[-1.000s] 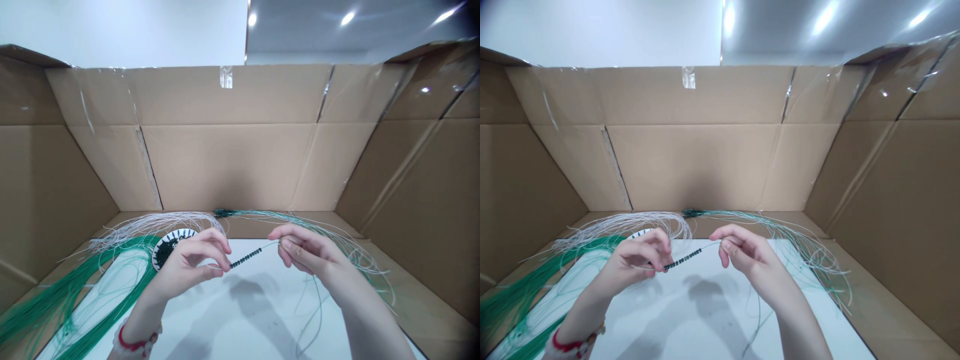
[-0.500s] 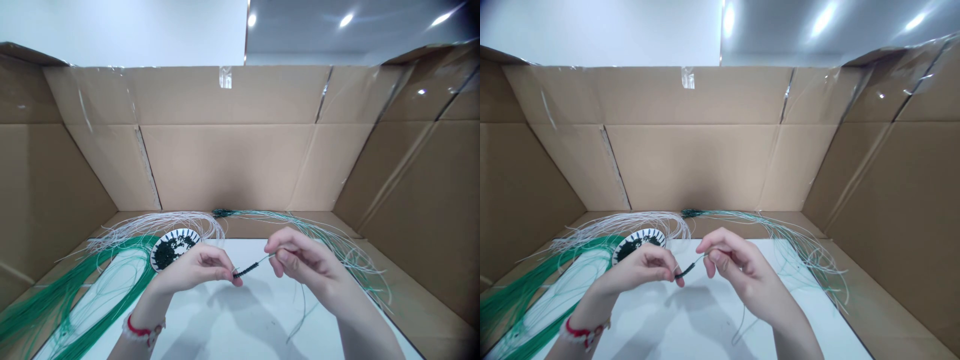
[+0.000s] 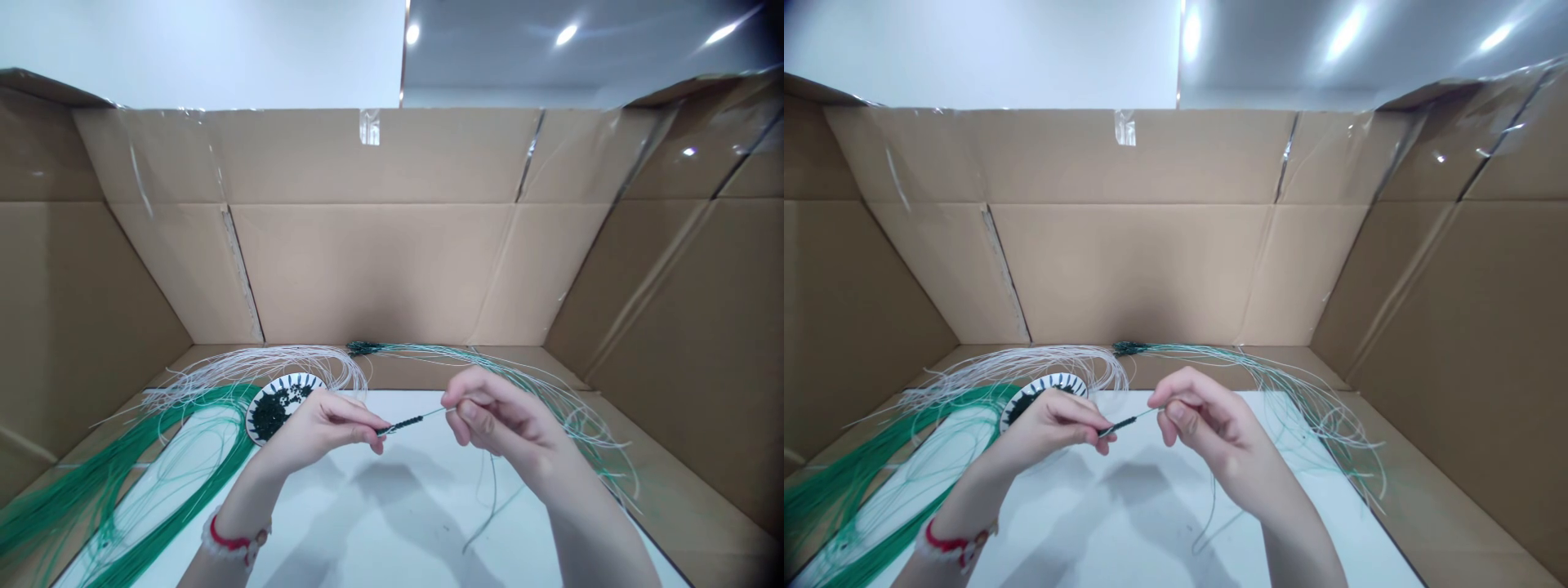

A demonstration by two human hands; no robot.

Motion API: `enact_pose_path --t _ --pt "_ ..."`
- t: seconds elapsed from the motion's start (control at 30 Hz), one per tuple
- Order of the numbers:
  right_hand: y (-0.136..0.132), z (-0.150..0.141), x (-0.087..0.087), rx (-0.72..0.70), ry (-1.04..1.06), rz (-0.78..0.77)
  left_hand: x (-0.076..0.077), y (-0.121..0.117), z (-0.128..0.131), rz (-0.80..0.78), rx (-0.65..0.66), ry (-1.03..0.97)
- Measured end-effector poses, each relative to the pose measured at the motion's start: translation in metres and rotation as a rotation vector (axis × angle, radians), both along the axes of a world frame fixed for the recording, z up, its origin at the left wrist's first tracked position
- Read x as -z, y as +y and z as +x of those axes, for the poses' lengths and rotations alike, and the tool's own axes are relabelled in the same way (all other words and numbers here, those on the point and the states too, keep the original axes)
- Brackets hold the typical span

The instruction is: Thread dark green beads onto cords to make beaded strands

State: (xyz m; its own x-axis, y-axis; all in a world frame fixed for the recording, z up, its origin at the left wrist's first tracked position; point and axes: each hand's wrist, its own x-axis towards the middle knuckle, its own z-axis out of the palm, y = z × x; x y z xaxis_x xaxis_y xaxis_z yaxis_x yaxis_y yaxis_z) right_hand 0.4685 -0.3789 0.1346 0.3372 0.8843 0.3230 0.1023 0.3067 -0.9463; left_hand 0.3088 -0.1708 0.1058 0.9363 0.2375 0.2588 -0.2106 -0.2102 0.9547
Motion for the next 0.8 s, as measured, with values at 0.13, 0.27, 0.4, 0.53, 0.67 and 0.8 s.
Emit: enact_pose_path --t 0.13,0.27,0.4,0.53,0.67,0.8 --pt "0.0 0.003 0.0 0.013 -0.013 0.006 -0.001 -0.001 0.0 0.084 -0.056 -0.04" --pt "0.0 0.005 0.002 0.035 -0.095 0.028 -0.006 -0.005 -0.001 0.176 -0.125 -0.063" --pt "0.003 -0.002 0.0 0.184 -0.244 -0.078 -0.01 -0.003 -0.006 0.286 -0.2 -0.038" --pt "0.0 0.008 -0.026 0.2 -0.569 -0.396 -0.019 0.026 -0.019 0.405 -0.329 0.009" --pt "-0.022 0.067 -0.072 0.183 -0.661 -0.491 -0.029 0.092 -0.028 0.462 -0.48 0.083" --pt "-0.039 0.147 -0.09 0.313 -0.675 -0.606 -0.02 0.149 0.008 0.525 -0.493 0.196"
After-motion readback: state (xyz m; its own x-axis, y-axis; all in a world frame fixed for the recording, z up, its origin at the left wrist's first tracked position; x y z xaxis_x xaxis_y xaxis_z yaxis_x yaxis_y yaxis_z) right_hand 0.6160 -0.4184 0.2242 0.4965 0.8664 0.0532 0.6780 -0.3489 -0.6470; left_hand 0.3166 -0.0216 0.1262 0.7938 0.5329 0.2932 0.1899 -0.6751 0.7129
